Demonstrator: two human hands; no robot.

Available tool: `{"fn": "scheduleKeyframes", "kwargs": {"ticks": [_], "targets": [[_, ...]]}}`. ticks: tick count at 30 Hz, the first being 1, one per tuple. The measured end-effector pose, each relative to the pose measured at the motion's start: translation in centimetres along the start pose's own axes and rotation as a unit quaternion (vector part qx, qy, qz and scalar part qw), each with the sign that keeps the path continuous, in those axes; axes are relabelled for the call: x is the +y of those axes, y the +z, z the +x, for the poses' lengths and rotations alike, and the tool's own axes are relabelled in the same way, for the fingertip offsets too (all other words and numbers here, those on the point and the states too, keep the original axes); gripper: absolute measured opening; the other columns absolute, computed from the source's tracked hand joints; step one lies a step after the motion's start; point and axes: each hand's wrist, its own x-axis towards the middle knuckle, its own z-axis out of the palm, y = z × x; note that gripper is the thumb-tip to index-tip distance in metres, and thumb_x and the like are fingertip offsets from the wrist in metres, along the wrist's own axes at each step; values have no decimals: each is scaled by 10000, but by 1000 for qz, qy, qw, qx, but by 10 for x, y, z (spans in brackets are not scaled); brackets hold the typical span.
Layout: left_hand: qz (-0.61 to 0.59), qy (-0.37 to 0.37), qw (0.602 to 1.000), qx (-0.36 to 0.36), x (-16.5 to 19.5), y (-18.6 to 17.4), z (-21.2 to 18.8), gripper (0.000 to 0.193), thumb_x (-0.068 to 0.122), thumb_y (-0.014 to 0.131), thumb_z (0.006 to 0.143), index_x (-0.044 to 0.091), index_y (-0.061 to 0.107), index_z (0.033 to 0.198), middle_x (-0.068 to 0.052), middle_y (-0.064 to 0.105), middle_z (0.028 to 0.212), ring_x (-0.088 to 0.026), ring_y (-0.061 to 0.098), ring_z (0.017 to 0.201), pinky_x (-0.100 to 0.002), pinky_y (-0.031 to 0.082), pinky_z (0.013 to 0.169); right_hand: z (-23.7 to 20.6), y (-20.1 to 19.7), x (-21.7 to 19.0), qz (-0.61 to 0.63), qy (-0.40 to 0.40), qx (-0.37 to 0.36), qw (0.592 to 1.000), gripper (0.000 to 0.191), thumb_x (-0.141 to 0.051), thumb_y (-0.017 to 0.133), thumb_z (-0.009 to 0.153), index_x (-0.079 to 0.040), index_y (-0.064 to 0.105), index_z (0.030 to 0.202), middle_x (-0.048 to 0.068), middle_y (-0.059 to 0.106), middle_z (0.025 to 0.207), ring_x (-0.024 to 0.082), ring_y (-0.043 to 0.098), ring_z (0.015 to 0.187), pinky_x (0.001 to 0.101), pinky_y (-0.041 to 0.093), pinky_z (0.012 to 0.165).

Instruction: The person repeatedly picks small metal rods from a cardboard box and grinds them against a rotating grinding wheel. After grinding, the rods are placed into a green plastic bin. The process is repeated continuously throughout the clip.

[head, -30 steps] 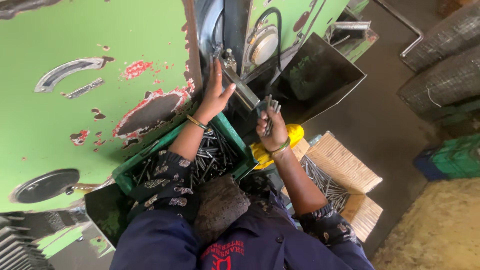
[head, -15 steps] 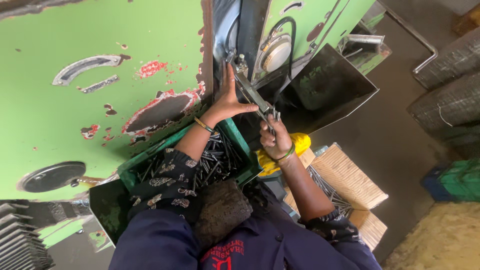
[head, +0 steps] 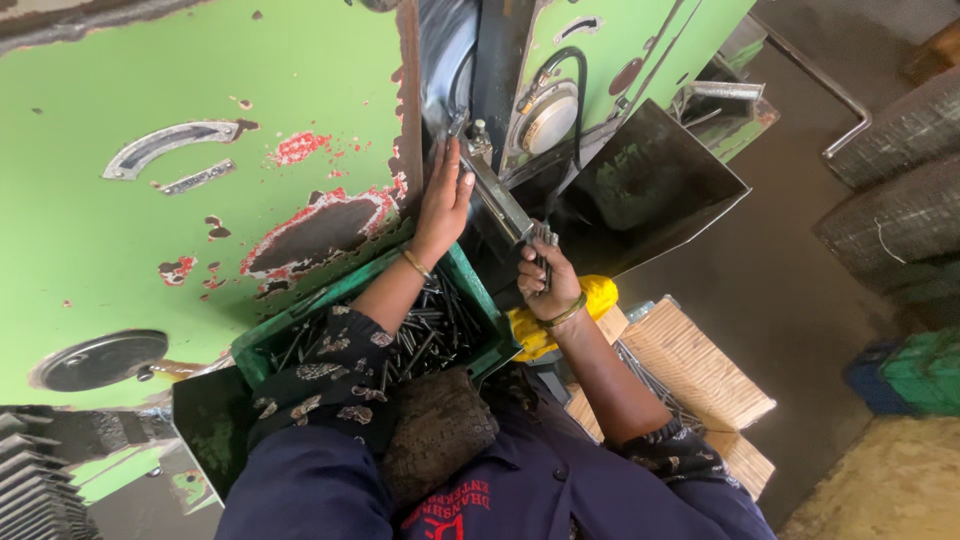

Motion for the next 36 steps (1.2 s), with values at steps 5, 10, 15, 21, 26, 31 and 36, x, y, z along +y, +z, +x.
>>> {"fn": "scheduleKeyframes", "kwargs": {"ticks": [5, 10, 15, 21, 26, 31, 36], "targets": [[16, 62, 995, -83, 5, -9, 8, 1415, 613, 820, 757, 40, -177, 1582, -354, -165, 1632, -480, -78, 1533, -566, 78, 1240, -3, 7, 1, -53, -88, 73, 992, 490, -163, 572, 985, -290, 485, 1450, 25, 689, 1017, 116, 650, 735, 233, 547, 605], [-7, 26, 992, -123, 10, -15, 8, 1488, 632, 852, 729, 27, -208, 1580, -348, -166, 1651, -482, -113, 1551, -554, 73, 1252, -8, 12, 2, -12, -131, 37, 991, 409, -182, 561, 1024, -207, 504, 1428, 70, 724, 1091, 168, 704, 920, 269, 590, 706], [-29, 37, 995, -90, 11, -16, 7, 1213, 513, 749, 925, 42, -105, 1645, -292, -109, 1724, -423, -83, 1623, -523, 79, 1308, -5, 7, 0, 8, -113, 66, 991, 329, -222, 559, 1008, -190, 555, 1335, 45, 741, 1039, 139, 691, 792, 264, 568, 636], [-28, 32, 995, -90, 11, -16, 8, 1042, 409, 655, 1022, 45, -99, 1643, -289, -116, 1716, -418, -81, 1606, -498, 68, 1289, -6, -5, 2, -1, -85, 37, 996, 243, -219, 613, 995, -203, 610, 1237, -26, 585, 715, 60, 476, 484, 211, 381, 451], [-28, 42, 997, -60, 5, -11, 4, 943, 406, 604, 1064, 45, -30, 1661, -281, -79, 1729, -412, -23, 1631, -480, 101, 1313, -4, -8, 6, -46, -68, 13, 997, 94, -241, 639, 1028, -162, 591, 1042, -20, 510, 651, 72, 386, 448, 226, 311, 423], [-43, 0, 997, -66, 2, -10, 6, 921, 424, 582, 1080, 39, -2, 1679, -277, -52, 1757, -411, -7, 1652, -483, 98, 1329, -9, 2, 9, -112, -49, 38, 992, 206, -280, 643, 1053, -121, 571, 945, -4, 613, 786, 81, 391, 472, 243, 321, 441], [-26, 57, 994, -90, 8, -14, 8, 1237, 543, 743, 906, 33, -137, 1612, -314, -138, 1677, -444, -78, 1582, -499, 72, 1279, -18, 18, 6, -124, -24, 3, 992, 107, -247, 603, 1020, -141, 612, 1020, 40, 742, 1006, 58, 381, 476, 213, 323, 453]]}}
